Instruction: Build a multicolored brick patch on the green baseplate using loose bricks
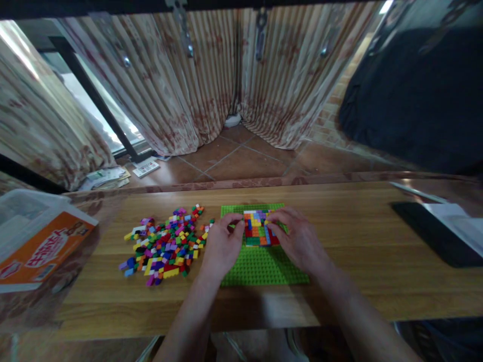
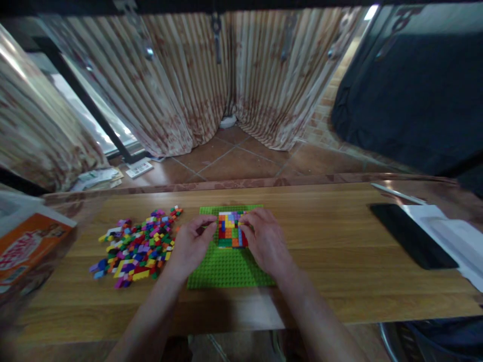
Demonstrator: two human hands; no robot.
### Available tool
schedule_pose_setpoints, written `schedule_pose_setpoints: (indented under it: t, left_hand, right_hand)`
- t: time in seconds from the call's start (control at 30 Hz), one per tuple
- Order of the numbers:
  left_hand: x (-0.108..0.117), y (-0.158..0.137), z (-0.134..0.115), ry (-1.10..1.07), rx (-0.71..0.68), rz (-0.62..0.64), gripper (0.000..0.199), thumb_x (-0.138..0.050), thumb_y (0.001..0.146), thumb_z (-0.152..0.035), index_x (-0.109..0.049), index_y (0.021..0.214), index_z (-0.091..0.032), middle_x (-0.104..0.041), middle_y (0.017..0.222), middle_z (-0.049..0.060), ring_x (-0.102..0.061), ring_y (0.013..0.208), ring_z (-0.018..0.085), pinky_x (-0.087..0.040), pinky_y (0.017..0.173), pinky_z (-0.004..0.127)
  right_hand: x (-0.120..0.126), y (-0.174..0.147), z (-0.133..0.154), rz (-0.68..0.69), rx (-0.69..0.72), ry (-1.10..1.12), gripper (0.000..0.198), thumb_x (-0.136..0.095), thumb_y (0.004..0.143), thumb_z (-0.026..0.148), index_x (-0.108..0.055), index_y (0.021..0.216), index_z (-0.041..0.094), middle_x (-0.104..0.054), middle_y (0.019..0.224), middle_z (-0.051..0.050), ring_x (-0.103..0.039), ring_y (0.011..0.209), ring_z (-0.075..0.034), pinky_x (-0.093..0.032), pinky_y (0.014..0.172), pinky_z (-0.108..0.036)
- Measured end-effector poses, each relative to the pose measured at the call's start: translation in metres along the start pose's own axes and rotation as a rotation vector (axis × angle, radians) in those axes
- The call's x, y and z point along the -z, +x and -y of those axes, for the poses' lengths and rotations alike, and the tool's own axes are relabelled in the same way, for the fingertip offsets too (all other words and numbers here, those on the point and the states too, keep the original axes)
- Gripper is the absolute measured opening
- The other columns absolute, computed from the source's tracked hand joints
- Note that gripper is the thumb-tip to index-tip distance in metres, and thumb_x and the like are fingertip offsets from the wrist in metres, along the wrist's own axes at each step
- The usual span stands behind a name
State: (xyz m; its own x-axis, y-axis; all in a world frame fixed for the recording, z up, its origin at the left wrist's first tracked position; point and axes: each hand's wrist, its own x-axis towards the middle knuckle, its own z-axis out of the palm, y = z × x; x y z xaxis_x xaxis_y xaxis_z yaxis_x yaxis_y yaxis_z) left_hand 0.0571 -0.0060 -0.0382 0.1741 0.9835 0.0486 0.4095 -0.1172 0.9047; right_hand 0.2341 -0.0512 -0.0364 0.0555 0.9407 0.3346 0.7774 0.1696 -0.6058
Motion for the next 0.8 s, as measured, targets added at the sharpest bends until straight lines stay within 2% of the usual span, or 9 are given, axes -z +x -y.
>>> schedule_pose_setpoints:
  t: [0.17, 0.3, 0.43, 0.6, 0.8]
  left_hand:
    - [0.000, -0.001, -0.004, 0.031, 0.007, 0.026, 0.018, -0.056, 0.082, -0.019, -0.071, 0.090, -0.018, -0.074, 0.084, 0.003, -0.064, 0.066, 0.014, -0.049, 0.062, 0.025]
    - [-0.001, -0.003, -0.004, 0.054, 0.031, 0.030, 0.018, -0.056, 0.082, -0.019, -0.071, 0.093, -0.018, -0.075, 0.084, 0.003, -0.062, 0.059, 0.013, -0.048, 0.058, 0.024]
    - [-0.001, -0.006, -0.005, 0.052, 0.039, 0.040, 0.019, -0.056, 0.083, -0.017, -0.071, 0.094, -0.018, -0.075, 0.089, 0.004, -0.064, 0.064, 0.014, -0.050, 0.063, 0.025]
    - [0.000, -0.007, -0.005, 0.018, 0.042, 0.066, 0.019, -0.055, 0.083, -0.016, -0.071, 0.094, -0.018, -0.075, 0.090, 0.004, -0.067, 0.076, 0.016, -0.052, 0.072, 0.027]
    - [-0.001, -0.009, -0.002, -0.002, 0.047, 0.079, 0.019, -0.055, 0.084, -0.018, -0.071, 0.093, -0.020, -0.075, 0.087, 0.003, -0.067, 0.074, 0.016, -0.053, 0.072, 0.027]
  right_hand:
    - [-0.007, 0.004, 0.000, -0.032, -0.003, 0.010, 0.012, -0.059, 0.084, 0.021, -0.070, 0.080, 0.024, -0.063, 0.097, -0.006, -0.057, 0.097, -0.022, -0.047, 0.090, -0.042]
    - [-0.012, 0.005, -0.001, -0.062, -0.064, 0.063, 0.009, -0.062, 0.081, 0.021, -0.070, 0.078, 0.024, -0.062, 0.095, -0.005, -0.058, 0.094, -0.022, -0.048, 0.087, -0.041]
    - [-0.015, 0.005, -0.003, -0.083, -0.102, 0.092, 0.006, -0.064, 0.079, 0.025, -0.069, 0.080, 0.023, -0.061, 0.097, -0.006, -0.059, 0.094, -0.022, -0.048, 0.087, -0.041]
    - [-0.011, 0.004, -0.005, -0.072, -0.142, 0.163, 0.017, -0.064, 0.080, 0.036, -0.069, 0.089, 0.023, -0.062, 0.104, -0.007, -0.061, 0.089, -0.020, -0.052, 0.080, -0.038]
    - [-0.013, 0.007, -0.007, -0.111, -0.256, 0.172, 0.036, -0.054, 0.086, 0.046, -0.067, 0.102, 0.017, -0.063, 0.108, -0.012, -0.061, 0.086, -0.021, -0.052, 0.073, -0.036]
